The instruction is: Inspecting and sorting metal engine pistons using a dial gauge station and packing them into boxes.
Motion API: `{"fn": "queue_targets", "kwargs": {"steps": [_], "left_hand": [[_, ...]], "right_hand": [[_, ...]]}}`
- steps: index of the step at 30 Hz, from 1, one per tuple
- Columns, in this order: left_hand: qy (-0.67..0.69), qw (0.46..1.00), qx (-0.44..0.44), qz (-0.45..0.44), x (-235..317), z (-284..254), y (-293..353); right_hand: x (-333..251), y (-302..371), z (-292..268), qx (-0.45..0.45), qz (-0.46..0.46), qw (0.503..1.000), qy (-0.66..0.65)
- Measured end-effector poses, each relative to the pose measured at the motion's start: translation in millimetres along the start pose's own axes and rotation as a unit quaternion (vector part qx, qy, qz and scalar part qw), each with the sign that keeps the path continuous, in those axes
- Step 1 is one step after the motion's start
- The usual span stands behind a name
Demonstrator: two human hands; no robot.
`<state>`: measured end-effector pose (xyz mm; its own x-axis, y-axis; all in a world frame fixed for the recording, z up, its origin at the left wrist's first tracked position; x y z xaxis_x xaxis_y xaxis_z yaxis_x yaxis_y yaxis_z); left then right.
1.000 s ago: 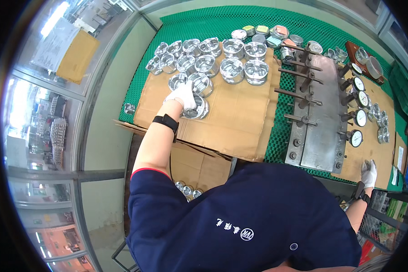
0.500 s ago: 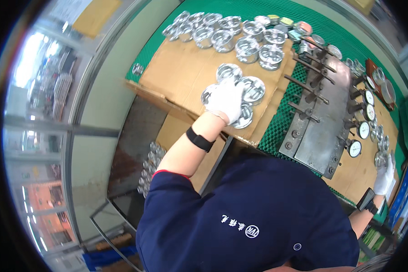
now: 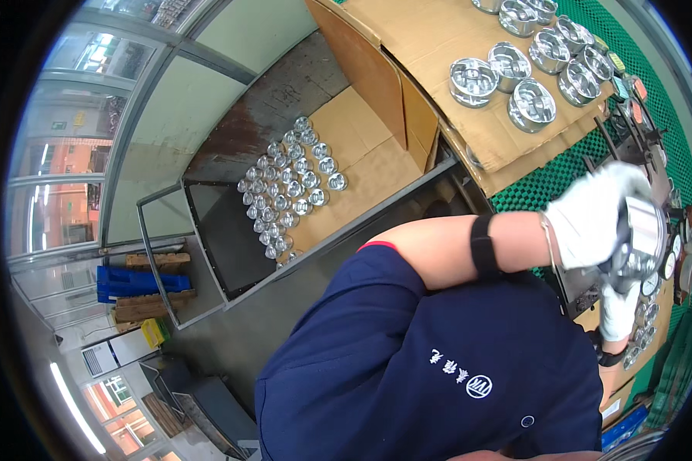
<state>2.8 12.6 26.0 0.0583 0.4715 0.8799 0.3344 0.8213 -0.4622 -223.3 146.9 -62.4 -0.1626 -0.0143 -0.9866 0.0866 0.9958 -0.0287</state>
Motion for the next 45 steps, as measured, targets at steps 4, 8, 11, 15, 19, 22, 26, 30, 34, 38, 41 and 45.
{"fn": "queue_targets", "kwargs": {"steps": [4, 8, 11, 15, 19, 22, 26, 30, 34, 38, 41, 45], "left_hand": [[-0.004, 0.972, -0.234, 0.018, 14, 1, -1], [-0.044, 0.908, -0.417, 0.006, -20, 10, 2], [-0.23, 0.873, -0.423, 0.079, -22, 25, 6], [-0.328, 0.821, -0.439, 0.158, -27, 56, 4], [-0.316, 0.825, -0.417, 0.214, -35, 71, -4], [-0.301, 0.825, -0.418, 0.231, -43, 80, -10], [-0.284, 0.824, -0.45, 0.195, -49, 91, -14], [-0.247, 0.838, -0.457, 0.164, -62, 95, -18], [-0.237, 0.84, -0.462, 0.158, -62, 95, -21], [-0.225, 0.841, -0.469, 0.148, -63, 95, -22], [-0.22, 0.843, -0.466, 0.154, -65, 95, -22], [-0.217, 0.846, -0.46, 0.162, -64, 96, -22]], "right_hand": [[30, 34, -24, 0.014, 0.091, 0.993, -0.068], [-45, 4, 31, 0.058, 0.043, 0.98, 0.185], [-53, -8, 44, 0.081, -0.048, 0.887, 0.453], [-47, -2, 45, 0.136, 0.016, 0.906, 0.401], [-48, 22, 37, 0.189, -0.03, 0.942, 0.274], [-44, 41, 35, 0.157, 0.224, 0.962, 0.007], [-23, 44, 57, 0.164, 0.258, 0.935, -0.182], [-22, 38, 65, 0.164, 0.268, 0.925, -0.211], [-20, 36, 65, 0.163, 0.269, 0.919, -0.238], [-18, 37, 64, 0.169, 0.258, 0.925, -0.224], [-19, 36, 63, 0.151, 0.288, 0.92, -0.22], [-17, 36, 61, 0.17, 0.253, 0.944, -0.126]]}}
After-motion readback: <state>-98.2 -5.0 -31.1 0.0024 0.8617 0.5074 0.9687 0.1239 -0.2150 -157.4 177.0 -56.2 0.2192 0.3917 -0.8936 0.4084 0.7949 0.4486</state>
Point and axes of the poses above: each hand's wrist, its own y-axis away from the middle knuckle, its own z-axis out of the palm, x = y × z, the point moved 3 cm from there along -y, towards the middle knuckle, and after that the axes turned 1 degree about -x, right-handed, at the moved point
